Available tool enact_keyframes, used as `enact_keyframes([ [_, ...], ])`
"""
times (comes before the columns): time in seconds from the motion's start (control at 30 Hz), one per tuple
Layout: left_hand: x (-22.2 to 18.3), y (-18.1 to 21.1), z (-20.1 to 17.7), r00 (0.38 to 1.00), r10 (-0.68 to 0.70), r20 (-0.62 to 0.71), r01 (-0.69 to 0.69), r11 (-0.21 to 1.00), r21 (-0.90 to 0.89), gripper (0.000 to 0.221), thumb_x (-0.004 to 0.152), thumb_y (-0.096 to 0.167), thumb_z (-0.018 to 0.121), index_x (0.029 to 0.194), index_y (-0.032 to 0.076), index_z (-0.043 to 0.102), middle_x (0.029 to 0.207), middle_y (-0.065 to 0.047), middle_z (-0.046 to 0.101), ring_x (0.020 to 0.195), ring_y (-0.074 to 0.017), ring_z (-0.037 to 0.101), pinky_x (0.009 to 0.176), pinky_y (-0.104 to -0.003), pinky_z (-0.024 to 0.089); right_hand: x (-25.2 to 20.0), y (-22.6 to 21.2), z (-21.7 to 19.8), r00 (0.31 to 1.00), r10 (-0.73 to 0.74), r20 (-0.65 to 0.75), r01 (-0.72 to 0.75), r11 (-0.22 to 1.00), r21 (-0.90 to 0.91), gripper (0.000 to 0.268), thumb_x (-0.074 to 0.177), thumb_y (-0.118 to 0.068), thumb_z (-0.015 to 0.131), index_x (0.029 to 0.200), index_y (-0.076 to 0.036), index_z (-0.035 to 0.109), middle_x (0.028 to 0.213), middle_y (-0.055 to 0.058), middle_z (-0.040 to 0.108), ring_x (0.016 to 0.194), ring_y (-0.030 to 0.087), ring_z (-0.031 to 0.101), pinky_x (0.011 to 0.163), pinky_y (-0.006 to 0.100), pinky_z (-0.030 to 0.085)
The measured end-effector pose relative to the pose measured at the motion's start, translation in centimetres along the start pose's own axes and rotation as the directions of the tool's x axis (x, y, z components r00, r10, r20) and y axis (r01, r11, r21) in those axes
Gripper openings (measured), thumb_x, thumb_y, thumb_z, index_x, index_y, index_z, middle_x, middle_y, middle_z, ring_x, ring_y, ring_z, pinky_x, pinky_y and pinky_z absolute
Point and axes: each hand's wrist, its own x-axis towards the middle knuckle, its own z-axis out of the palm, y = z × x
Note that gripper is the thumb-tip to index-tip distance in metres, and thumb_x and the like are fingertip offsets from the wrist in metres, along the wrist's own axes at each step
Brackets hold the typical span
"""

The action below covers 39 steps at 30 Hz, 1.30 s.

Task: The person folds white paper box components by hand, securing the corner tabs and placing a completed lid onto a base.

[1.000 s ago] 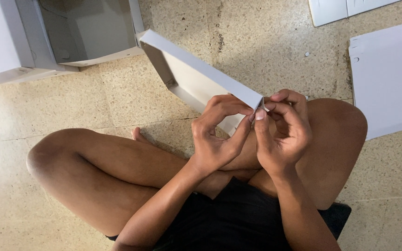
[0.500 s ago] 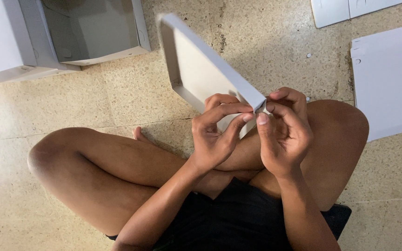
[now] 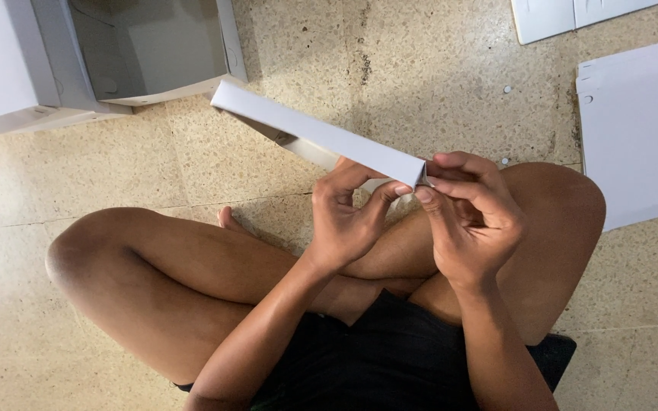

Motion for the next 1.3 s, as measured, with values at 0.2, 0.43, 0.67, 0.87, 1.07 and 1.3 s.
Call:
enact_keyframes([
  [0.2, 0.1, 1.2, 0.1, 0.997, 0.082, 0.014, -0.082, 0.996, 0.041, 0.006, 0.083, 0.003, 0.078, 0.087, 0.002, 0.075, 0.077, -0.017, 0.071, 0.075, -0.0332, 0.071, 0.076, -0.042, 0.055, 0.1, -0.1, -0.3, 1.0, 0.008, -0.024, -0.008, 1.0, 0.025, 0.016, 0.087, 0.006, 0.079, 0.09, 0.012, 0.065, 0.109, 0.029, 0.063, 0.099, 0.037, 0.072, 0.081, 0.039, 0.061],
  [0.43, 0.1, 1.7, 0.6, 0.984, 0.178, -0.022, -0.177, 0.983, 0.05, 0.003, 0.089, 0.009, 0.073, 0.089, 0.006, 0.072, 0.082, -0.013, 0.069, 0.079, -0.0327, 0.068, 0.079, -0.04, 0.054, 0.0, -0.2, 0.0, 1.0, -0.022, -0.01, 0.022, 1.0, -0.003, 0.015, 0.089, 0.001, 0.077, 0.089, 0.01, 0.065, 0.108, 0.028, 0.063, 0.102, 0.036, 0.07, 0.087, 0.041, 0.059],
  [0.67, 0.5, 2.4, 0.8, 0.994, 0.113, 0.006, -0.113, 0.994, 0.011, 0.004, 0.087, 0.008, 0.073, 0.088, 0.005, 0.072, 0.077, -0.013, 0.068, 0.074, -0.0316, 0.067, 0.076, -0.038, 0.054, -0.5, 0.9, -0.4, 1.0, -0.013, -0.023, 0.013, 1.0, -0.013, 0.017, 0.084, 0.002, 0.083, 0.091, 0.009, 0.069, 0.103, 0.027, 0.067, 0.095, 0.031, 0.071, 0.083, 0.037, 0.059],
  [0.87, 1.4, 3.1, 0.8, 0.999, 0.001, 0.038, -0.002, 1.0, 0.001, 0.003, 0.085, 0.006, 0.071, 0.087, 0.004, 0.072, 0.077, -0.011, 0.07, 0.075, -0.0242, 0.069, 0.076, -0.037, 0.055, -0.8, 2.0, -0.1, 0.994, 0.075, -0.085, -0.065, 0.992, 0.108, 0.039, 0.086, -0.002, 0.081, 0.113, 0.013, 0.058, 0.104, 0.024, 0.067, 0.094, 0.024, 0.07, 0.084, 0.031, 0.058],
  [1.07, 3.6, 4.7, 0.5, 0.973, -0.065, 0.219, 0.012, 0.972, 0.233, 0.007, 0.083, 0.005, 0.068, 0.082, -0.002, 0.068, 0.072, -0.017, 0.067, 0.072, -0.0335, 0.072, 0.072, -0.042, 0.058, 1.6, -0.7, -0.3, 0.994, -0.101, 0.045, 0.102, 0.994, -0.035, 0.031, 0.099, 0.001, 0.06, 0.128, 0.009, 0.051, 0.118, 0.026, 0.06, 0.103, 0.031, 0.066, 0.087, 0.037, 0.055],
  [1.3, 4.3, 1.5, 0.1, 0.861, -0.203, 0.466, -0.034, 0.891, 0.452, 0.014, 0.08, 0.003, 0.062, 0.08, -0.007, 0.07, 0.069, -0.022, 0.068, 0.071, -0.0364, 0.072, 0.067, -0.045, 0.058, 3.3, -2.0, -2.2, 0.885, -0.151, 0.44, 0.33, 0.871, -0.365, 0.03, 0.093, 0.014, 0.056, 0.116, 0.002, 0.07, 0.115, 0.024, 0.068, 0.096, 0.041, 0.071, 0.076, 0.047, 0.059],
])
